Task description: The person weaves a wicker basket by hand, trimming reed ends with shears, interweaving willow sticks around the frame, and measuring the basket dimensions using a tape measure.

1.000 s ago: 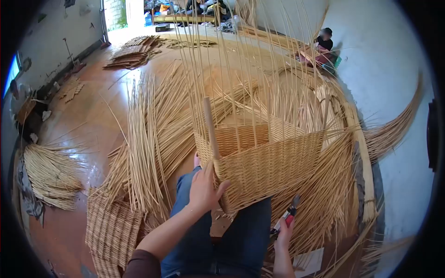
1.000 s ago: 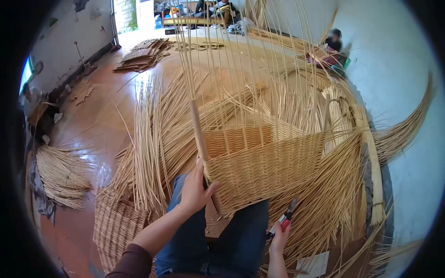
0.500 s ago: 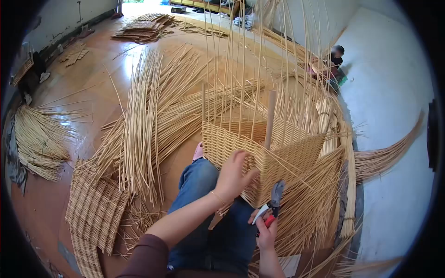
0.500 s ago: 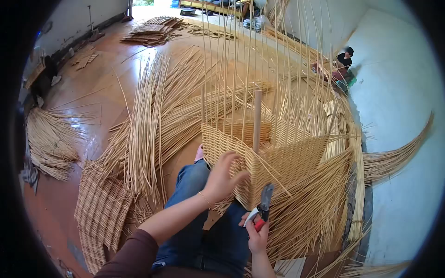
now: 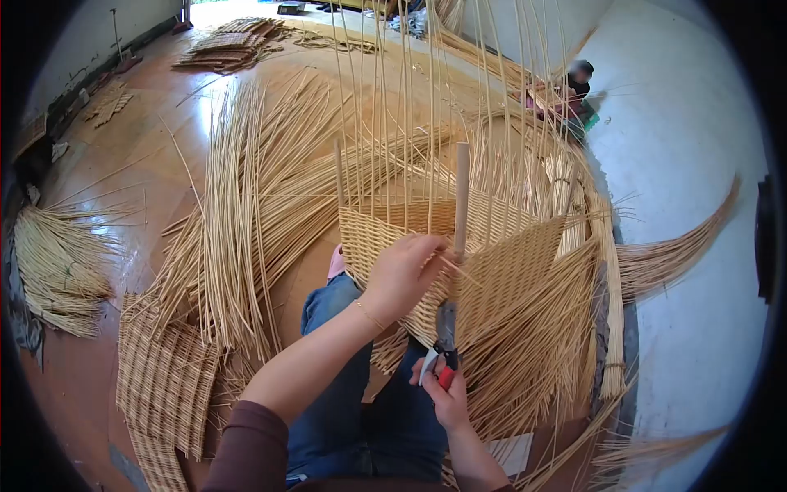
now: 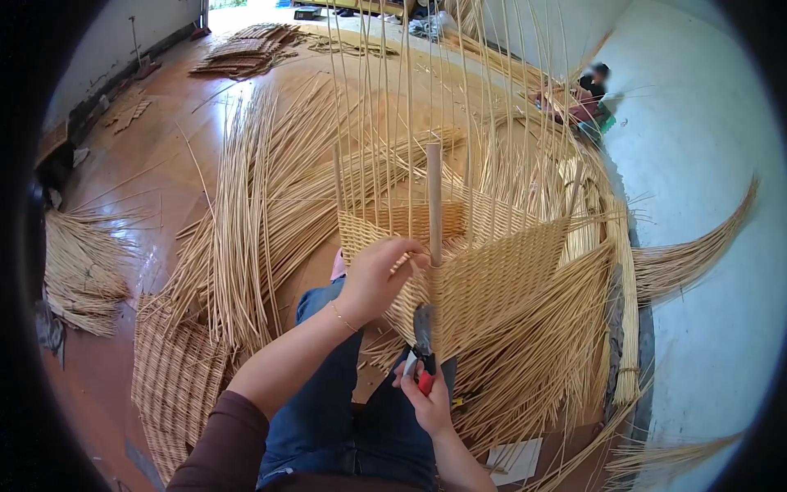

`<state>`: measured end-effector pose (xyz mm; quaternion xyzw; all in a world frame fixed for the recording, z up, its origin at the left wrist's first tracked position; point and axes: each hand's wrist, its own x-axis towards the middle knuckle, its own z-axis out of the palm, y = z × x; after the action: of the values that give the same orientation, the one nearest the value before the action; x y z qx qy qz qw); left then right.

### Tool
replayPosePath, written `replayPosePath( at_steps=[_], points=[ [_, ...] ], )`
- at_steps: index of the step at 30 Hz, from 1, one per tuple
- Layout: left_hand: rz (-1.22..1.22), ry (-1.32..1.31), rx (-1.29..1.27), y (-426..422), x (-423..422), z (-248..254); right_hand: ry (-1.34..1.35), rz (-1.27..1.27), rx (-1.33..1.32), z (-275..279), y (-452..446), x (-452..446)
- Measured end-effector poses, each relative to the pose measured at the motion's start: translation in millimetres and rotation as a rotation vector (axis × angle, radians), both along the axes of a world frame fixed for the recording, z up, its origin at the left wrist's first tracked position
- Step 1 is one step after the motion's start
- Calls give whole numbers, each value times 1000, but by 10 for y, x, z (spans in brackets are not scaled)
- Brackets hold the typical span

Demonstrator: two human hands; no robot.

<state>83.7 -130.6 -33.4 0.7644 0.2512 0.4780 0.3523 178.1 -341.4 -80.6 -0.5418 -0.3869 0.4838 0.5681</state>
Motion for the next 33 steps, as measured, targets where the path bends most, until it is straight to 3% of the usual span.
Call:
replayPosePath(
  at_steps=[4,6,8,12,18,21,23,26,28,30,33],
  points=[
    [-18,-281,-87,-57,-163,-310,-51,-5,-59,-124,251,27],
    [-33,-228,-127,-121,-294,-300,-2,-22,-52,-102,438,-13],
    [-70,-386,-237,-126,-297,-379,25,-13,-37,-125,590,-2],
    [-66,-358,-294,-137,-311,-373,67,-43,-39,-45,759,-45],
    [-108,-584,-518,-159,-237,-418,39,-187,7,-94,755,-109],
    [-112,-443,-393,-84,-307,-329,35,-193,-16,-10,701,-113],
    [-112,-224,-103,-46,-357,-201,140,-110,-29,-21,591,-74],
    [-159,-124,-132,3,-315,-116,77,-76,-22,31,309,-93],
    [-105,-24,85,140,-253,-119,71,-72,4,-33,102,4],
    [-89,32,115,203,-172,-40,33,22,55,-109,-14,121],
    [-156,81,318,300,-16,18,331,142,1,41,32,209]
  ],
)
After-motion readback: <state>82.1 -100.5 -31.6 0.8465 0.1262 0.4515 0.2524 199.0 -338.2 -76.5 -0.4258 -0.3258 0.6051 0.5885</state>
